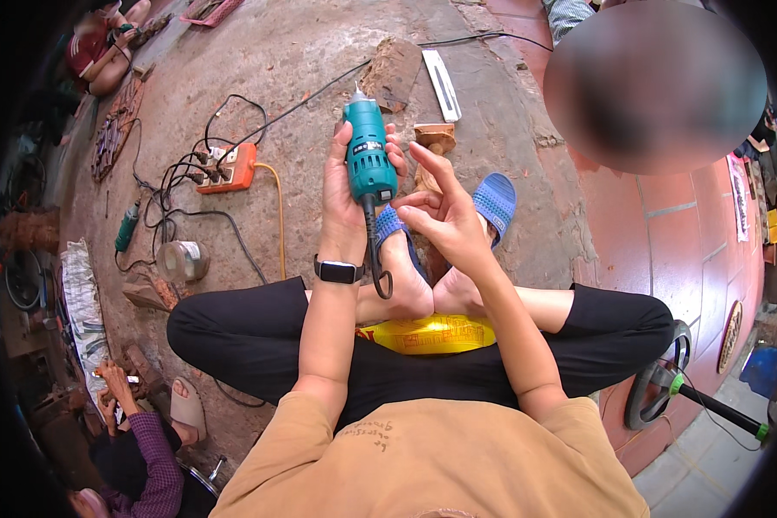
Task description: The person carves a wooden object using a chisel and then a rotary tool while sitting on the floor. They hold the wood between their feet and use both hands to manipulate the tools, shaping the object's surface.
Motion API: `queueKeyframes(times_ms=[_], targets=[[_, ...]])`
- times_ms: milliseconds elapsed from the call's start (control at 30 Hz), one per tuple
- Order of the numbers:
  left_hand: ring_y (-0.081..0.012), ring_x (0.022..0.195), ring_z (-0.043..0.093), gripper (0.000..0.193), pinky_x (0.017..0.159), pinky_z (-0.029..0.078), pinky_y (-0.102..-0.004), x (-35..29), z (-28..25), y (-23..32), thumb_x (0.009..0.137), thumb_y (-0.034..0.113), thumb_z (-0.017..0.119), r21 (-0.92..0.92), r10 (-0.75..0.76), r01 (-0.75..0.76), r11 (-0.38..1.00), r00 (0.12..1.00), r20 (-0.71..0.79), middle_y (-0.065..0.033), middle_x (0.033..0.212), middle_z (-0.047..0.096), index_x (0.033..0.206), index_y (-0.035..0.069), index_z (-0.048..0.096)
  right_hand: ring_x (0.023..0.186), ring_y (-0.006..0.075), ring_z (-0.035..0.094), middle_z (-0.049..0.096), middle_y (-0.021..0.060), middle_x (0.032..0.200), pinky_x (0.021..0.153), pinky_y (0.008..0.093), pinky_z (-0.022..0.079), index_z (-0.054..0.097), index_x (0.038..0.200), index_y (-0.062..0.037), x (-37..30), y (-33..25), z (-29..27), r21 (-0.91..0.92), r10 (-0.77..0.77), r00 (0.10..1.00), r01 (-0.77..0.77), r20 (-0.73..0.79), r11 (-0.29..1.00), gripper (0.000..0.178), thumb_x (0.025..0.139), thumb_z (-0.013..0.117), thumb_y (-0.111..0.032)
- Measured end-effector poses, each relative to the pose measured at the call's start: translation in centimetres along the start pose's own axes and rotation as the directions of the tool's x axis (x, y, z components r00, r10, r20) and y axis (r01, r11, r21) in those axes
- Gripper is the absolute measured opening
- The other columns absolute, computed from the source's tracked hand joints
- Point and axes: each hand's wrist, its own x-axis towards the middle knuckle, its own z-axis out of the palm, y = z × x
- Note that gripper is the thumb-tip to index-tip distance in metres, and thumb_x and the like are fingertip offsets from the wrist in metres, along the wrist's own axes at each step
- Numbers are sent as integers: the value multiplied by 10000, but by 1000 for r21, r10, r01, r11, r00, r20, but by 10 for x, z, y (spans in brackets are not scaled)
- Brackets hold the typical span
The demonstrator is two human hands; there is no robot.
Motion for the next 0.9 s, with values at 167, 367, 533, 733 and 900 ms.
queueKeyframes(times_ms=[167,367,533,733,900], targets=[[-241,869,648,535,750,574,-375,0,-8,-2,884,328,701,73,29,-20,997,992,-125,-165,998,603,1164,-73,483,982,127,634,304,130,1558,792,237,534,379,1483,-124,2,18,0,-76,-101,994,104,42,992,752,823,723,-11],[-235,864,667,486,741,601,-377,2,-15,-13,892,325,695,272,92,-24,962,966,-241,-151,999,625,1142,-46,505,1029,191,672,467,217,1443,782,266,562,535,1376,-144,-3,5,-5,-513,-237,972,201,-5,835,689,742,789,-50],[-220,873,673,516,752,604,-362,1,-9,-31,907,346,674,429,101,23,903,959,-263,-142,990,622,1192,-42,490,1106,307,642,453,226,1446,821,355,568,546,1305,-84,-16,4,-14,-669,-241,970,202,35,716,624,733,795,-77],[-138,695,657,350,606,585,-264,-2,-10,-54,911,293,672,627,142,78,775,945,-294,-60,899,635,1115,49,527,1168,373,588,446,232,1448,905,409,513,504,1290,-23,-39,8,-26,-842,-304,945,260,122,472,629,737,792,-105],[-110,748,643,353,652,558,-244,4,-9,-76,898,277,683,749,195,122,651,927,-321,-46,903,630,1133,53,544,1099,374,634,447,232,1447,870,363,552,437,1315,-6,-60,27,-34,-779,-283,959,171,-8,603,657,732,737,41]])
